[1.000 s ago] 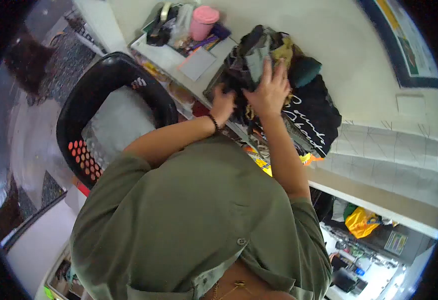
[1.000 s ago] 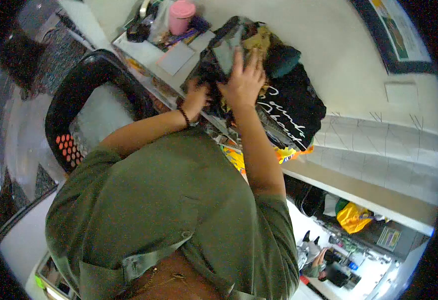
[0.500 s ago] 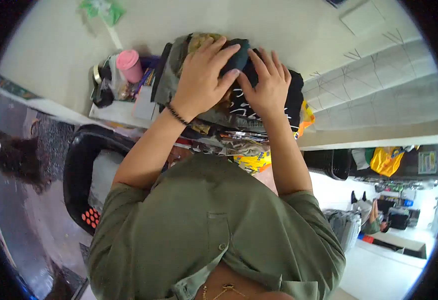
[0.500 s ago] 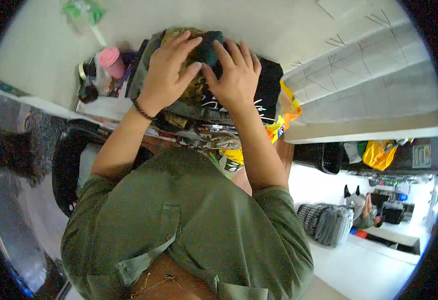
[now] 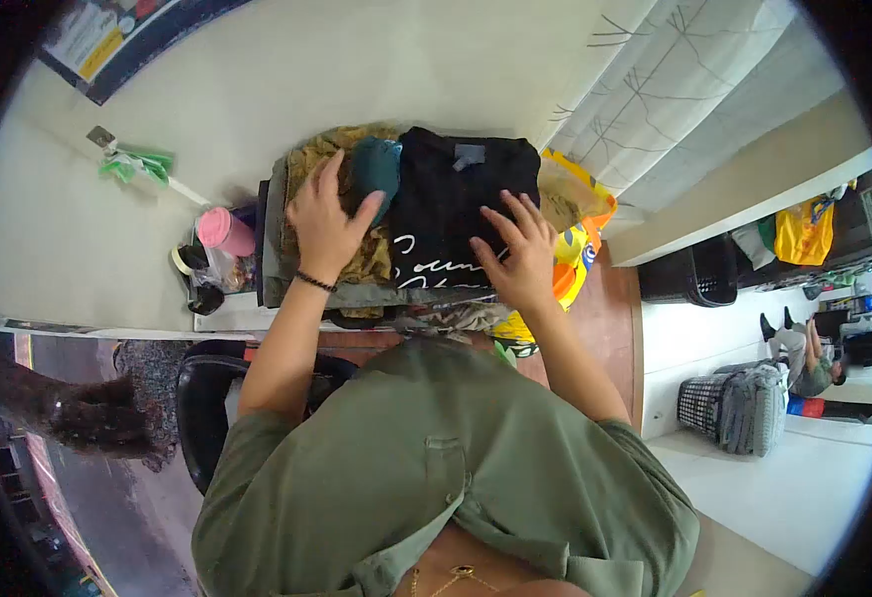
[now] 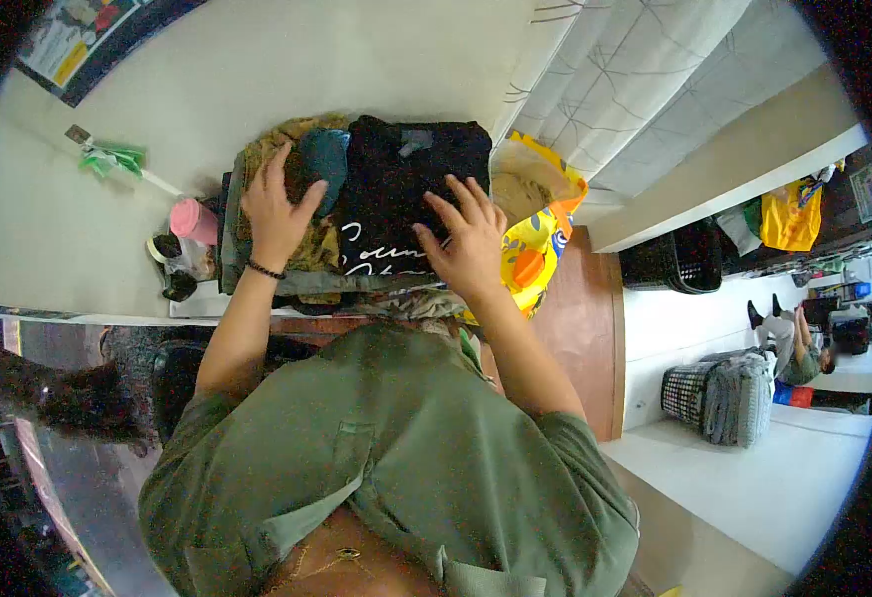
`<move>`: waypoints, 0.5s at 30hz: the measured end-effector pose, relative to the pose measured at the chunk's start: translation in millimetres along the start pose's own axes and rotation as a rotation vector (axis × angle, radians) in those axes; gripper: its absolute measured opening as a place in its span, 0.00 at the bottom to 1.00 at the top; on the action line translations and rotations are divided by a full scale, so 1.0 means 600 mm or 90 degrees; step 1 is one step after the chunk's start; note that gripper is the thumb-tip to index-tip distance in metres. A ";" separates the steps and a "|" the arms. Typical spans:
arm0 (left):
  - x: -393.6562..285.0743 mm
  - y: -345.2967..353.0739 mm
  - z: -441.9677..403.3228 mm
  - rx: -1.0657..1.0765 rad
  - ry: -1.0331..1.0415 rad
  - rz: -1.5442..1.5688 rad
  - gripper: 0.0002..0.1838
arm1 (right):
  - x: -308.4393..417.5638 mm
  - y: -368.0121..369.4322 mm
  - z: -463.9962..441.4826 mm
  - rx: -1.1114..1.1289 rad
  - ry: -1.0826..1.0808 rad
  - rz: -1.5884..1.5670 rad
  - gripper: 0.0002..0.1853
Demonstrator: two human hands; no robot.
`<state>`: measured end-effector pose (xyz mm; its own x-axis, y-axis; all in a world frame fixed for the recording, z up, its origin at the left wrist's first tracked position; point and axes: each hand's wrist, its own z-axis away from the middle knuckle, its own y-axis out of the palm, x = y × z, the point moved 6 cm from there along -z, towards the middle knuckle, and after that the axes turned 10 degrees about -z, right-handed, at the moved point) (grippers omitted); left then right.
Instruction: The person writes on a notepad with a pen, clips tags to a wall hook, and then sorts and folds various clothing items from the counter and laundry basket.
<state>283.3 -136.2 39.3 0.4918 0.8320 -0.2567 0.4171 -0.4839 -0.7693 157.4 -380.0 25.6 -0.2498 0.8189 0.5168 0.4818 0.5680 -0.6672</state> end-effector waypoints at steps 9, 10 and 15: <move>-0.075 -0.002 -0.019 0.146 -0.015 -0.249 0.39 | -0.121 -0.016 0.060 -0.193 0.313 -0.327 0.37; -0.084 0.016 -0.002 0.160 0.009 -0.325 0.37 | -0.125 -0.006 0.065 -0.193 0.371 -0.438 0.37; -0.093 0.069 0.039 0.172 0.118 -0.229 0.40 | -0.097 0.016 0.073 -0.136 0.454 -0.550 0.32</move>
<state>255.6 -196.4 8.1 0.4912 0.8591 0.1436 0.3846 -0.0660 -0.9207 139.9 -418.6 -34.4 -0.0664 -0.1116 0.9915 0.5308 0.8375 0.1297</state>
